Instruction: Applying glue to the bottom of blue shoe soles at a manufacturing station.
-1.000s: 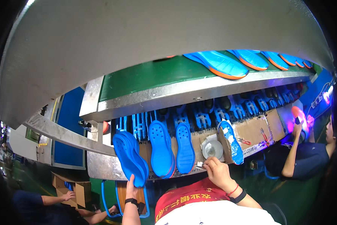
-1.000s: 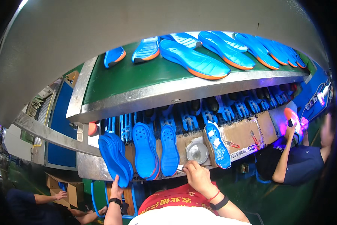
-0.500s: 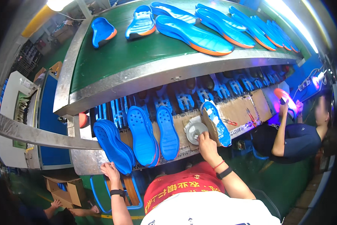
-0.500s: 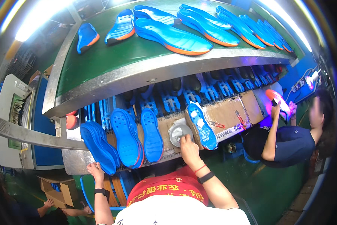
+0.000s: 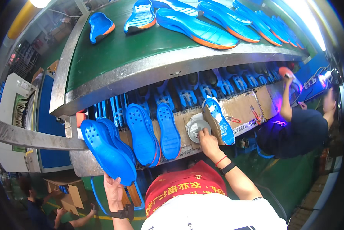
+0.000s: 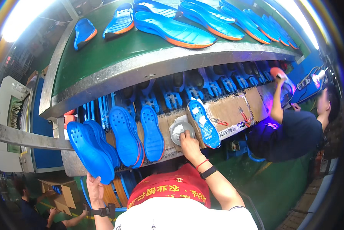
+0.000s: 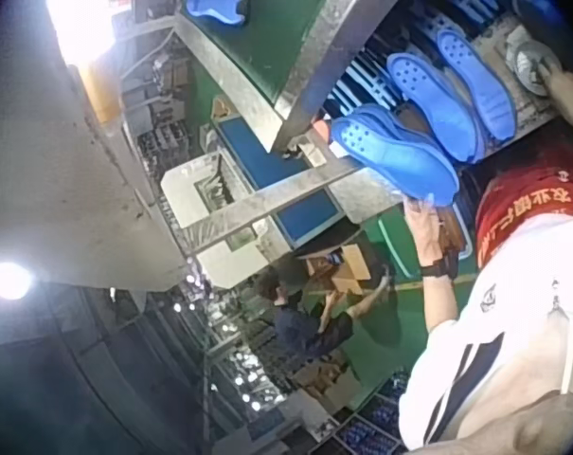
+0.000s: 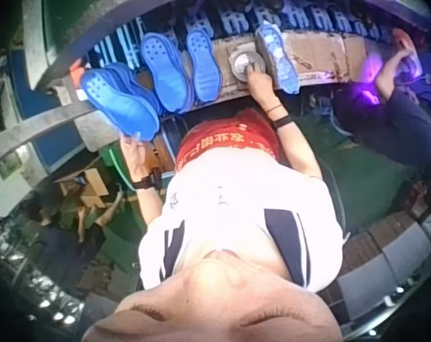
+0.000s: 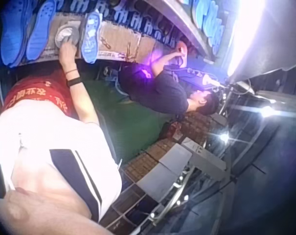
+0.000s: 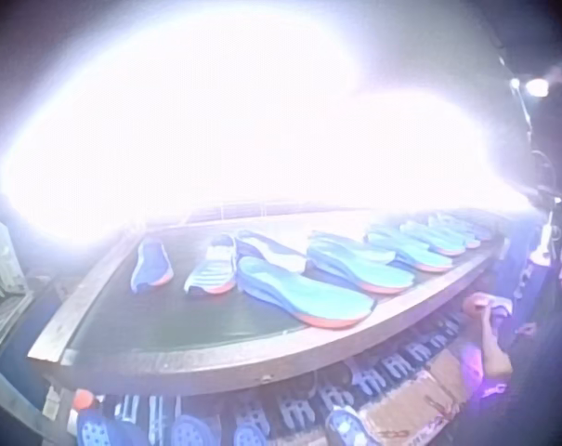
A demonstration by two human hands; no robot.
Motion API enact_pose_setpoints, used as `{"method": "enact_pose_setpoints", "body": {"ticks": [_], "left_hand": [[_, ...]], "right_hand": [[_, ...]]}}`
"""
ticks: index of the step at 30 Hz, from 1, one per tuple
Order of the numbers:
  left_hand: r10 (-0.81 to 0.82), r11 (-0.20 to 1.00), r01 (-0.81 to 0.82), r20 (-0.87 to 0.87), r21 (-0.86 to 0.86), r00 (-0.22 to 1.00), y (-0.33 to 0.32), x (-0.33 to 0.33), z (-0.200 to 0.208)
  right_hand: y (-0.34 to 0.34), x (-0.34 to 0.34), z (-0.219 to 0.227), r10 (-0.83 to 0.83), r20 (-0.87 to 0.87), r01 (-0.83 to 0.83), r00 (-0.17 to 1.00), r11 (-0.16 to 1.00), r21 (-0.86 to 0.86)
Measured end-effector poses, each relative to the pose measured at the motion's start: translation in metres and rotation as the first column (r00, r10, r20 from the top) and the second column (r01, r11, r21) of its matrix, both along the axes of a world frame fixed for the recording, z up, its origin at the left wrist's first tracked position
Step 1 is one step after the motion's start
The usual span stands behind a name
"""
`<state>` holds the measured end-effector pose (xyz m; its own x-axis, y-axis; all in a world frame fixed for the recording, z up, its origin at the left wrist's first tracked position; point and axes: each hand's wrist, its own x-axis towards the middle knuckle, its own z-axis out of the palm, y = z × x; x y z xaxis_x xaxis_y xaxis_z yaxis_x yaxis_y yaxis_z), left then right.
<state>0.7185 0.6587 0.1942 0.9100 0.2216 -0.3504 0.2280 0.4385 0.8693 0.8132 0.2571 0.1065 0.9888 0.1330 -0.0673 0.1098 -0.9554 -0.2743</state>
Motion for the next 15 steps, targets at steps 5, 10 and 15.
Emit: {"method": "enact_pose_setpoints", "body": {"ticks": [5, 10, 15], "left_hand": [[-0.105, 0.994, 0.109, 0.122, -0.025, 0.987, -0.055, 0.015, 0.029], [-0.222, 0.975, 0.221, 0.066, 0.034, 0.973, -0.096, 0.044, 0.036], [-0.139, 0.959, 0.072, 0.233, 0.273, 0.962, -0.136, 0.064, 0.054]], "right_hand": [[0.004, -0.001, 0.026, -0.018, 0.03, 0.016, 0.999, 0.998, 0.064], [0.003, -0.006, 0.038, -0.014, 0.027, 0.012, 1.0, 0.998, 0.059], [0.017, -0.014, 0.129, -0.017, 0.287, -0.09, 0.958, 0.93, 0.358]]}}
